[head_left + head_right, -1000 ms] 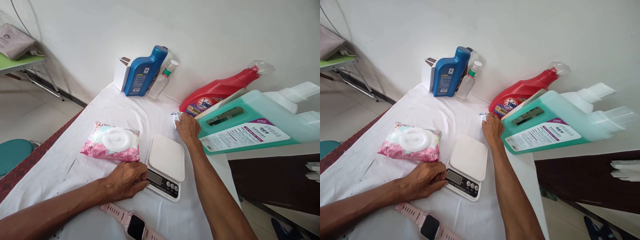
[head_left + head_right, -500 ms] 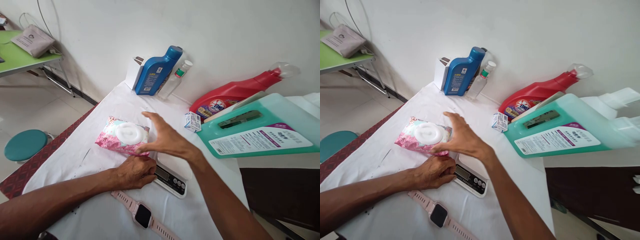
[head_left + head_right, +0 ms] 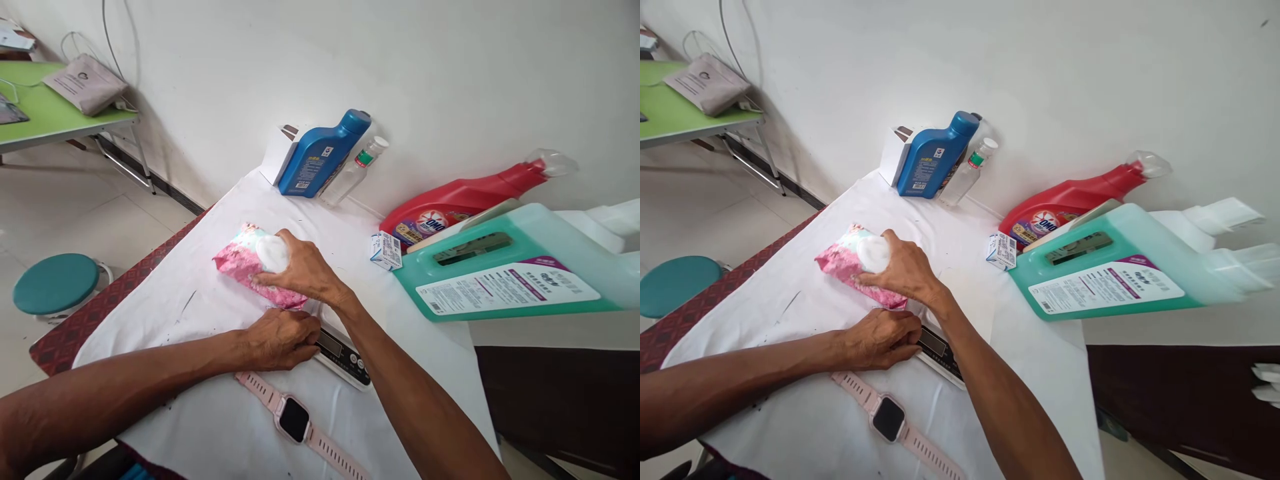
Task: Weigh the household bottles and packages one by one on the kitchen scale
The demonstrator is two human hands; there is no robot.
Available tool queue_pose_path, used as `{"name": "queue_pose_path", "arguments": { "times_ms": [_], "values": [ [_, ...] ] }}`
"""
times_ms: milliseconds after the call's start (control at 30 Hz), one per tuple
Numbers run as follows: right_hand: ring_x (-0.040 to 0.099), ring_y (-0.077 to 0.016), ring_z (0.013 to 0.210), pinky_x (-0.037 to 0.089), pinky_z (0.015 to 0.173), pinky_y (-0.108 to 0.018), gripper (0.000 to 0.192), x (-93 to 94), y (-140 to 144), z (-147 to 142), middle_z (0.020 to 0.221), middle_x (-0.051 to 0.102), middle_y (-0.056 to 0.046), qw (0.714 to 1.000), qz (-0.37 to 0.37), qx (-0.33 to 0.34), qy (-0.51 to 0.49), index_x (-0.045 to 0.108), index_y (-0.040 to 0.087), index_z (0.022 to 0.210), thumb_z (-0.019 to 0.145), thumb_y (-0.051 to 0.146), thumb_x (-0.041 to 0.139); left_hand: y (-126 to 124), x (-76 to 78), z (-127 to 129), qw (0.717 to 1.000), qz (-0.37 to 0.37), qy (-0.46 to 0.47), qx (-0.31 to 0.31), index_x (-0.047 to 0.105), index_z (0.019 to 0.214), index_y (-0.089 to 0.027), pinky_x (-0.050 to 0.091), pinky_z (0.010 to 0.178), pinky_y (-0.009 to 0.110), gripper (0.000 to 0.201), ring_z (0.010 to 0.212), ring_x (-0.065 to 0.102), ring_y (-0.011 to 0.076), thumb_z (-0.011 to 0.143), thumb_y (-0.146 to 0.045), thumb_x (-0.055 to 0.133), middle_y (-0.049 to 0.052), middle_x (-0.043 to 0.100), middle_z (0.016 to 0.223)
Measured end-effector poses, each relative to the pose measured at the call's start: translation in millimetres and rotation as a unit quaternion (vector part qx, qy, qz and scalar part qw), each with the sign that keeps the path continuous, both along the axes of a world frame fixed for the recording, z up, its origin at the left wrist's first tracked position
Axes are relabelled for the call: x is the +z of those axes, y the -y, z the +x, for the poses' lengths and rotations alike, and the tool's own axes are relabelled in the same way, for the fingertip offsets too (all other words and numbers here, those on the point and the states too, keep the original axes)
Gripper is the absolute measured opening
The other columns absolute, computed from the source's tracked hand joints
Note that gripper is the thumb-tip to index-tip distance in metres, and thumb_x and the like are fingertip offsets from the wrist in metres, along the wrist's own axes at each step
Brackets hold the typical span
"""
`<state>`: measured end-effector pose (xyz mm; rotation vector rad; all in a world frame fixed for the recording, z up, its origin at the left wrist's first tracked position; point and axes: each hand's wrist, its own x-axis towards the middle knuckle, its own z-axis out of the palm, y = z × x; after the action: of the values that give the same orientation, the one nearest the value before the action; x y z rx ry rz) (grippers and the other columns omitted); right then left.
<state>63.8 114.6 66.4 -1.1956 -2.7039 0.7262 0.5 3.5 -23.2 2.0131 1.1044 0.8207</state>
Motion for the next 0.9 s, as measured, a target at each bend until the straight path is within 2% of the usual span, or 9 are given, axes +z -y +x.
{"name": "queue_pose_path", "arguments": {
  "times_ms": [100,233,300,400,467,533,633,733,900],
  "values": [
    [0.064,-0.0238,0.079,0.049,0.067,-0.034,0.057,-3.8,-12.7,7.5,0.086,0.07,-0.002,0.988,-0.084,-0.063,-0.112,0.064,0.022,0.101,0.066,0.061,0.088,0.5,2.2,-1.1,1.0,-0.011,0.003,-0.003,0.048,0.081,-0.021,0.034,0.057,0.027,0.02,0.063,0.048,0.014,0.089,-0.02,0.067,-0.002,0.056,0.076],
    [0.067,-0.0225,0.079,0.054,0.071,-0.037,0.059,0.7,-27.5,30.3,0.094,0.073,-0.004,0.922,-0.212,-0.133,-0.294,0.068,0.02,0.107,0.066,0.059,0.086,1.1,3.4,-1.8,1.0,-0.017,0.007,-0.003,0.046,0.082,-0.021,0.033,0.058,0.027,0.022,0.064,0.048,0.0134,0.09,-0.022,0.066,-0.002,0.058,0.08],
    [0.067,-0.0227,0.077,0.054,0.07,-0.037,0.06,11.2,-31.4,49.8,0.093,0.072,-0.004,0.903,-0.222,-0.162,-0.331,0.067,0.02,0.11,0.066,0.057,0.085,1.1,3.1,-1.9,1.0,-0.014,0.008,-0.005,0.045,0.083,-0.021,0.031,0.057,0.027,0.022,0.063,0.047,0.0129,0.09,-0.022,0.066,-0.002,0.058,0.081],
    [0.063,-0.0216,0.074,0.051,0.067,-0.035,0.054,33.6,-29.7,85.1,0.087,0.068,-0.002,0.936,-0.119,-0.176,-0.281,0.067,0.021,0.103,0.068,0.059,0.084,1.0,2.9,-1.9,1.0,-0.014,0.007,-0.006,0.044,0.082,-0.021,0.03,0.056,0.027,0.022,0.062,0.044,0.0123,0.09,-0.021,0.065,-0.003,0.056,0.079],
    [0.06,-0.0209,0.071,0.048,0.063,-0.033,0.056,45.7,-22.2,107.7,0.082,0.064,-0.001,0.969,-0.006,-0.18,-0.17,0.064,0.022,0.094,0.066,0.064,0.084,0.9,3.4,-2.0,1.0,-0.021,0.008,-0.005,0.044,0.081,-0.021,0.029,0.057,0.026,0.023,0.061,0.044,0.0121,0.09,-0.021,0.065,-0.003,0.055,0.078],
    [0.06,-0.0221,0.069,0.047,0.061,-0.033,0.061,49.9,-10.1,126.8,0.079,0.064,0.0,0.98,0.066,-0.179,-0.053,0.061,0.022,0.094,0.063,0.069,0.085,0.7,4.3,-2.1,0.999,-0.03,0.011,-0.004,0.044,0.081,-0.021,0.029,0.057,0.026,0.023,0.061,0.045,0.0117,0.09,-0.02,0.065,-0.004,0.055,0.077],
    [0.066,-0.0271,0.073,0.05,0.064,-0.035,0.066,40.4,10.4,148.5,0.081,0.068,-0.003,0.981,0.086,-0.171,0.036,0.06,0.022,0.104,0.064,0.069,0.083,0.2,5.5,-2.1,0.999,-0.042,0.015,-0.006,0.045,0.081,-0.021,0.03,0.058,0.026,0.023,0.061,0.046,0.0111,0.09,-0.021,0.066,-0.004,0.055,0.077],
    [0.071,-0.0317,0.083,0.055,0.073,-0.04,0.066,24.0,23.9,163.2,0.09,0.072,-0.007,0.979,0.096,-0.174,0.037,0.06,0.021,0.11,0.069,0.069,0.079,0.3,5.9,-2.2,0.999,-0.048,0.015,-0.008,0.046,0.081,-0.02,0.031,0.059,0.025,0.022,0.062,0.047,0.011,0.091,-0.021,0.066,-0.004,0.055,0.077],
    [0.063,-0.0426,0.125,0.052,0.103,-0.056,0.093,21.9,30.0,167.6,0.135,0.066,-0.019,0.978,0.104,-0.179,-0.026,0.056,0.018,0.135,0.064,0.072,0.084,0.9,5.7,-2.5,0.999,-0.04,0.025,-0.006,0.047,0.081,-0.02,0.031,0.059,0.025,0.021,0.061,0.045,0.0105,0.091,-0.019,0.065,-0.005,0.051,0.074]
  ]
}}
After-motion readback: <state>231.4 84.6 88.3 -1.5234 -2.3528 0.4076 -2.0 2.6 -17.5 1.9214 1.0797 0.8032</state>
